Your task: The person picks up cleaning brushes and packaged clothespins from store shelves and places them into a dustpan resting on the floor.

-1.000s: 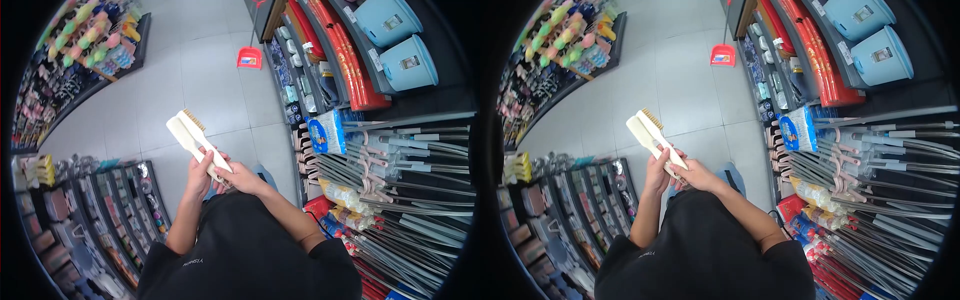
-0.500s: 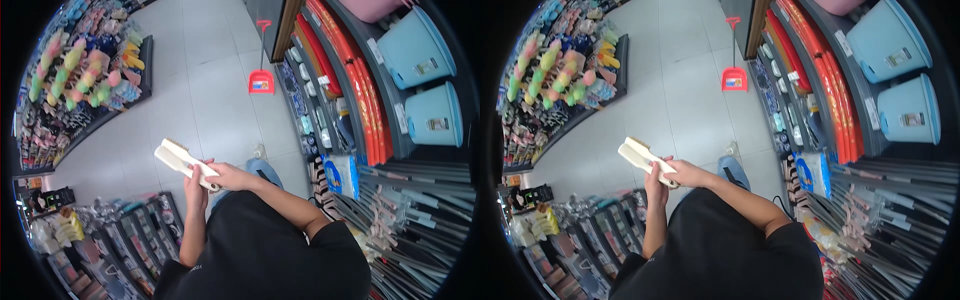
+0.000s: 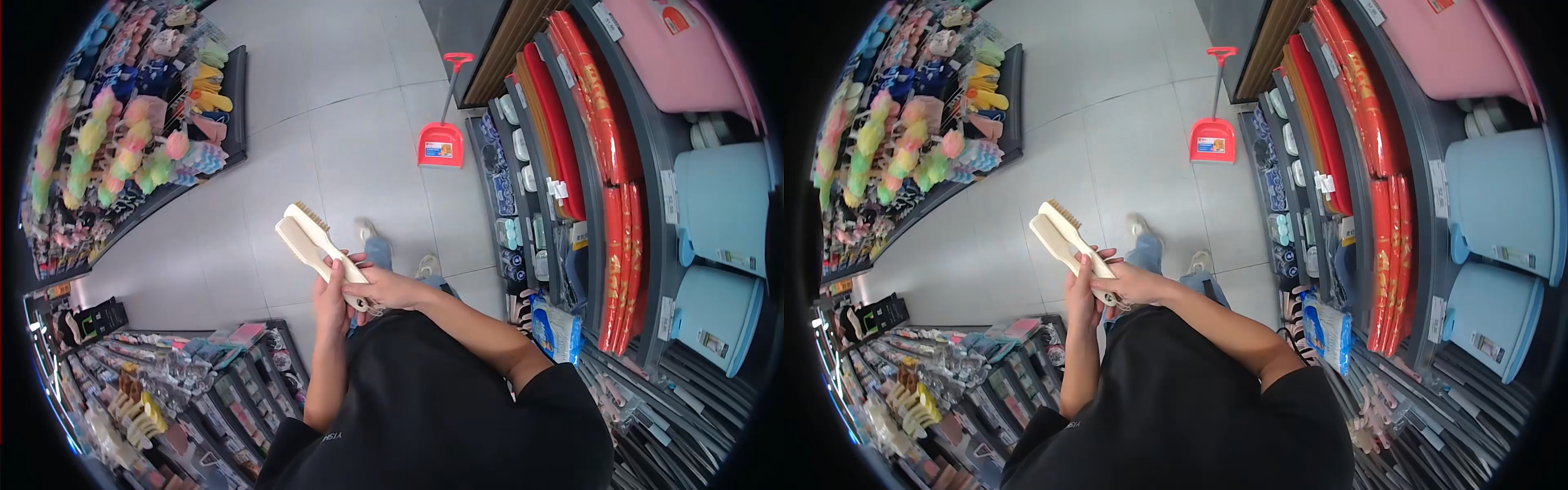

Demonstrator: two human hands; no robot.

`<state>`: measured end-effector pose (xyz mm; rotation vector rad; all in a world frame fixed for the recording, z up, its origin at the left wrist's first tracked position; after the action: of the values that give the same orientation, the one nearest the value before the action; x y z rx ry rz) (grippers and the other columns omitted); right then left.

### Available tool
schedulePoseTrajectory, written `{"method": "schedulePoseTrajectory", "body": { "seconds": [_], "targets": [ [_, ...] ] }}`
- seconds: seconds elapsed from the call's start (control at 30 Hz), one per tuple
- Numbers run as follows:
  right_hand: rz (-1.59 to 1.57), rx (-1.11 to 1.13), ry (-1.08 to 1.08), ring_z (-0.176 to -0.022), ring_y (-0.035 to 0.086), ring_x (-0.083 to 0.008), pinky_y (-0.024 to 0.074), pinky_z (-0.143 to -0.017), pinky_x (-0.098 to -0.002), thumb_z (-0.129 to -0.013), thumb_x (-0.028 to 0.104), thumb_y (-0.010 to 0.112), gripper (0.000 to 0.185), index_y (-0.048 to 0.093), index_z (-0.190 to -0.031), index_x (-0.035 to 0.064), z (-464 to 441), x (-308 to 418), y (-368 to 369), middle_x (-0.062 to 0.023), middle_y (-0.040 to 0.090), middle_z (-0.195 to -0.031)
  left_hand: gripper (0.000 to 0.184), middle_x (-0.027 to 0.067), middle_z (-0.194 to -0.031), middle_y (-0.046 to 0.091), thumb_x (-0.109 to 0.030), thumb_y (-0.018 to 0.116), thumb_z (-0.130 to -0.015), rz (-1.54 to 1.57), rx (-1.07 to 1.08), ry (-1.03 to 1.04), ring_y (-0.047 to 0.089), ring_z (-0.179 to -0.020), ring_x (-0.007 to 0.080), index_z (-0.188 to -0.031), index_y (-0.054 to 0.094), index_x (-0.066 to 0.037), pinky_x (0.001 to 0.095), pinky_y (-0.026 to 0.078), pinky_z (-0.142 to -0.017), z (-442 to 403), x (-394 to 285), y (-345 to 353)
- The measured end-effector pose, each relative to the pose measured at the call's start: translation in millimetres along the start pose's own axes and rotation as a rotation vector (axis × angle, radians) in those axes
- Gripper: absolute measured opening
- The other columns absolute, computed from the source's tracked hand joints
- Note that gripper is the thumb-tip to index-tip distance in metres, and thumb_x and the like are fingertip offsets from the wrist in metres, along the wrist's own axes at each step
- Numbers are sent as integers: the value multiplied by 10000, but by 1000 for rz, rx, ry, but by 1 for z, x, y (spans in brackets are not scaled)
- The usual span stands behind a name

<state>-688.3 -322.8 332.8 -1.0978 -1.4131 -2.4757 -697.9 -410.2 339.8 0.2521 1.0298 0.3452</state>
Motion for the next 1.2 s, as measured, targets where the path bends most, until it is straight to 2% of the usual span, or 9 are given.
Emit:
{"method": "schedulePoseTrajectory", "body": {
  "seconds": [0.17,0.27,0.4,0.53,0.63,0.8,0.9,1.03,1.2],
  "targets": [
    [-153,-252,45,-616,630,-167,524,-536,-287,-975,297,467,298,513,-1070,18,-34,34,-89,-102,609,-809,384,131,-1049,624,-308,462,-981,-181,135,-199,590,-927,176,-1152,553,23,296,463,-833,-120,14,-3],
    [-228,-482,30,-605,622,-164,510,-522,-282,-969,296,474,299,513,-1055,12,-58,52,-164,-111,618,-802,429,160,-1117,616,-334,466,-975,-583,203,-128,599,-965,204,-1194,524,30,311,469,-847,-204,17,0],
    [-260,-919,74,-596,622,-190,515,-524,-310,-967,280,466,309,529,-1015,-18,-78,26,-295,-126,626,-781,477,170,-1029,652,-325,584,-897,-925,328,-127,628,-934,248,-1206,536,36,338,481,-826,-307,27,-9],
    [-275,-1278,210,-586,621,-220,517,-524,-344,-960,252,453,312,546,-993,-45,-75,-21,-396,-138,628,-740,528,210,-1063,638,-370,618,-842,-1300,356,-189,622,-993,319,-1180,549,30,393,488,-837,-382,62,-49],
    [-283,-1341,409,-596,622,-218,512,-528,-344,-955,241,447,310,548,-1006,-47,-71,-56,-443,-142,625,-717,600,214,-1103,622,-439,637,-803,-1563,394,-339,607,-1032,341,-1179,544,19,427,485,-857,-405,103,-89],
    [-257,-1215,387,-540,590,-199,499,-512,-338,-950,245,459,294,564,-984,-27,-107,-83,-532,-125,624,-704,872,223,-1156,598,-549,679,-722,-1827,432,-830,598,-1054,355,-1322,392,15,443,481,-880,-406,171,-137],
    [-238,-1143,368,-491,559,-185,489,-489,-327,-952,270,474,299,570,-956,-14,-137,-104,-600,-109,618,-692,1019,238,-1147,580,-573,700,-689,-1817,394,-934,606,-1026,367,-1394,257,16,438,490,-870,-398,207,-149],
    [-207,-1246,345,-514,581,-180,473,-436,-313,-956,249,477,280,564,-945,-17,-169,-155,-718,-109,612,-687,1075,232,-1098,538,-543,741,-657,-1917,145,-834,606,-956,366,-1413,213,8,418,504,-817,-409,231,-134],
    [80,-1328,361,-491,618,-222,467,-386,-313,-959,254,471,310,553,-945,-45,-200,-205,-860,-137,624,-688,1050,202,-995,512,-495,775,-625,-1929,57,-683,581,-873,356,-1391,262,8,411,496,-744,-424,243,-128]
  ]
}}
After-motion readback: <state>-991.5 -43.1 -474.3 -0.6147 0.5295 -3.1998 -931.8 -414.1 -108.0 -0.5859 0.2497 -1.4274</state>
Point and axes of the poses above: each hand's wrist, its own z-axis away from the middle knuckle, its own y-axis out of the palm, x = y × z, the point moved 6 cm from there along -z, towards the middle knuckle
